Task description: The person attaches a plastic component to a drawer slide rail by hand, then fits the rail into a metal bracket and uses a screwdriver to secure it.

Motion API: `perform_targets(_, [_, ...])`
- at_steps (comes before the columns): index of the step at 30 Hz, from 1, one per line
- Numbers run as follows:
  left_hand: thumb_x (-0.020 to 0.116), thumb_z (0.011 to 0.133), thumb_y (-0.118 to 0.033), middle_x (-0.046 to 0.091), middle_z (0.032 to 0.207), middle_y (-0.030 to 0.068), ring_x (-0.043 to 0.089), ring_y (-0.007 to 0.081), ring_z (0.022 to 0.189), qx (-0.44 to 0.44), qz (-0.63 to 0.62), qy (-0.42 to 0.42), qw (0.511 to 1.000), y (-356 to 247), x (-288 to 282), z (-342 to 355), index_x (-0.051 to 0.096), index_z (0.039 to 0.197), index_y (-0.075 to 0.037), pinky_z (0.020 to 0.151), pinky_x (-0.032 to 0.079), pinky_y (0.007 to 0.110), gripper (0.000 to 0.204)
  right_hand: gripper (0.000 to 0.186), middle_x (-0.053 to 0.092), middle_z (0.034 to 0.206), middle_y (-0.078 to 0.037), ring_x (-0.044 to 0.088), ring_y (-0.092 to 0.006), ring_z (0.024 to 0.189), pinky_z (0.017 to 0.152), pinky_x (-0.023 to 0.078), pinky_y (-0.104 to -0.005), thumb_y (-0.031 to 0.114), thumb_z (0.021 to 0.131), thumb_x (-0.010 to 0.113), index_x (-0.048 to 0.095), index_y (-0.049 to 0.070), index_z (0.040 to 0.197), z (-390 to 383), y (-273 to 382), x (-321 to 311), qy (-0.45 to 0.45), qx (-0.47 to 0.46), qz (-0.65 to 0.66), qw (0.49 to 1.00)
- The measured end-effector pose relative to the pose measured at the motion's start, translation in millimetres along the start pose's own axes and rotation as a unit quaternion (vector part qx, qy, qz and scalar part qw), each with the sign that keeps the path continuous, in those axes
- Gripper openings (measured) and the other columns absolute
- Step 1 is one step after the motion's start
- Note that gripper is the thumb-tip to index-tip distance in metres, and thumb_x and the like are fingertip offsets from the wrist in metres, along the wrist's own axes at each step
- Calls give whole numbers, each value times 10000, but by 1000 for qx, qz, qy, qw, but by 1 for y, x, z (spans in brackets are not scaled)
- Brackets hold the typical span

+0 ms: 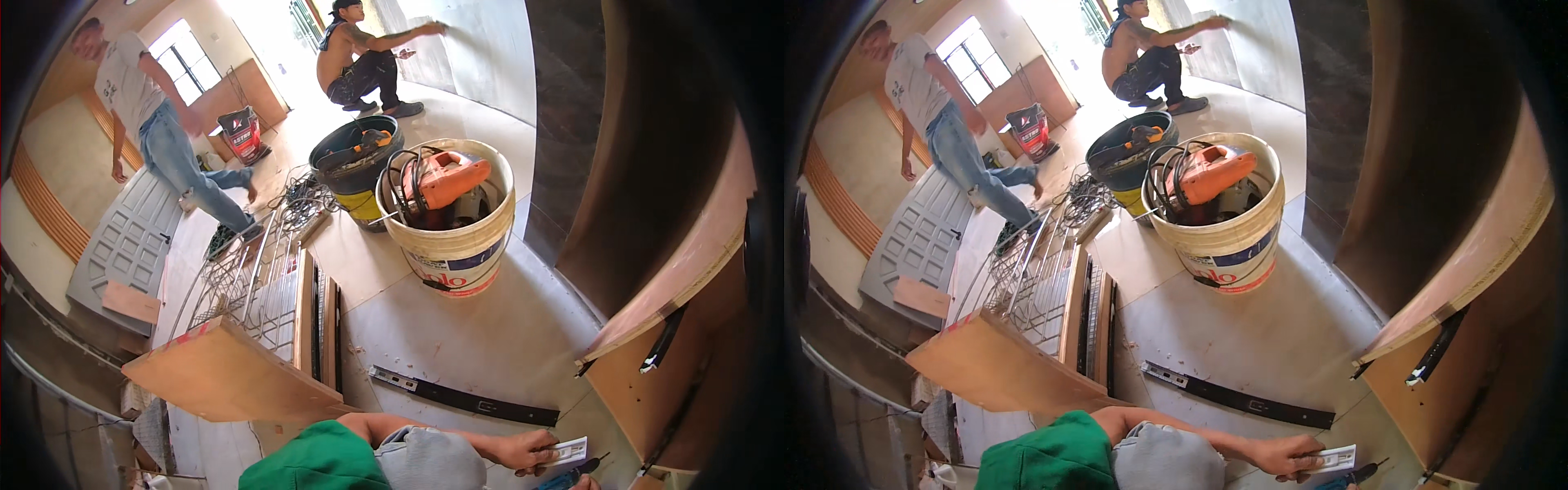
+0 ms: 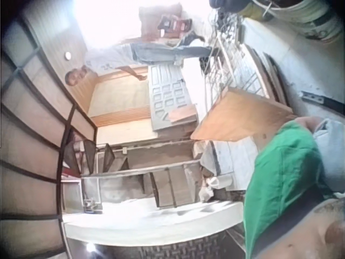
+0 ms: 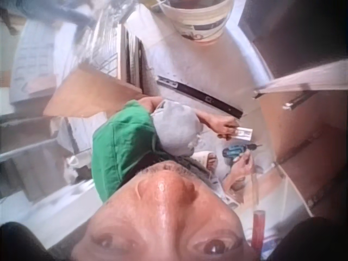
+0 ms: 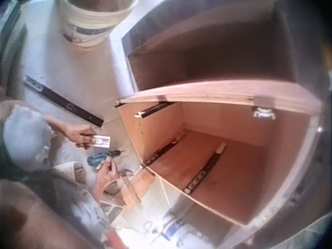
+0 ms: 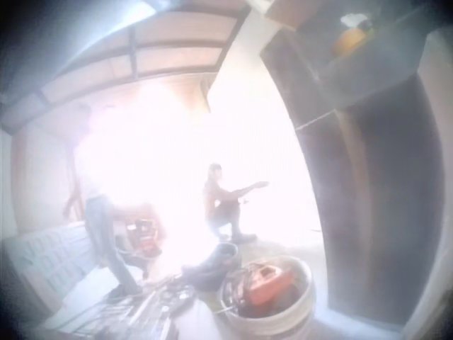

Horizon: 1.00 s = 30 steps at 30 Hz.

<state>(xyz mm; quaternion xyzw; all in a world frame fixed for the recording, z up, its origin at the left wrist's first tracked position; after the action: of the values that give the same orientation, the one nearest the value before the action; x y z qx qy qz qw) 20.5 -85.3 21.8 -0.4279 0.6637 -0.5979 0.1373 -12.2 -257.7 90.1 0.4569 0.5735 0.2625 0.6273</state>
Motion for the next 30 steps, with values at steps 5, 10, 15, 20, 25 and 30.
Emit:
perform_targets(5, [432,1035,-321,570,674,46,516,106,486,21,-7,10,1000,-5,2,4,508,914,-13,431,425,268,340,325,633,687,-64,533,-135,522,457,418,-300,304,958,625,683,-16,951,5,-56,2,41,128,14,991])
perform_targets(10, [646,710,-193,559,662,59,498,160,607,146,108,53,982,-2,-23,4,575,711,-3,557,421,313,203,232,573,769,-10,500,-72,620,533,432,-213,203,989,554,674,33,1090,13,-42,29,55,275,326,903])
perform_targets(15, [469,1034,-268,594,718,43,486,60,529,-68,-79,-26,994,-27,-8,-2,528,963,16,477,406,231,299,258,664,956,-116,704,-217,820,657,555,-283,98,1027,459,571,-34,1219,14,17,17,179,69,338,921])
perform_targets(20, [459,1039,-281,583,714,42,468,55,526,-61,-56,25,996,-23,11,3,508,949,16,474,393,223,315,286,681,1006,-140,704,-229,856,690,564,-305,175,1023,498,554,-22,1223,2,-4,9,189,101,417,884])
perform_targets(25, [455,1040,-288,583,716,41,467,56,524,-55,-67,25,996,-20,7,-4,502,942,11,474,392,226,318,281,691,1015,-141,708,-228,863,682,562,-316,203,1012,530,561,-5,1198,-3,-16,19,181,149,442,866])
perform_targets(30, [446,1044,-282,586,726,44,473,62,531,-50,-44,35,997,-24,4,-3,502,938,12,478,399,239,317,266,694,1023,-136,711,-227,851,675,561,-317,203,1006,542,562,9,1186,-4,-19,25,179,172,457,854])
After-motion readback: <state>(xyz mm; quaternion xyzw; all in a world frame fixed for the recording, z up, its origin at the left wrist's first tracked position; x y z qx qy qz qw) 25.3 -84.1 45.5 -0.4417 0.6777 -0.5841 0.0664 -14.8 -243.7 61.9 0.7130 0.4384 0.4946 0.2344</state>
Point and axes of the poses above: each hand's wrist, its own z-axis towards the middle knuckle, its own x-axis out of the palm, y = z × x, the point moved 9 cm from there along z, towards the middle knuckle
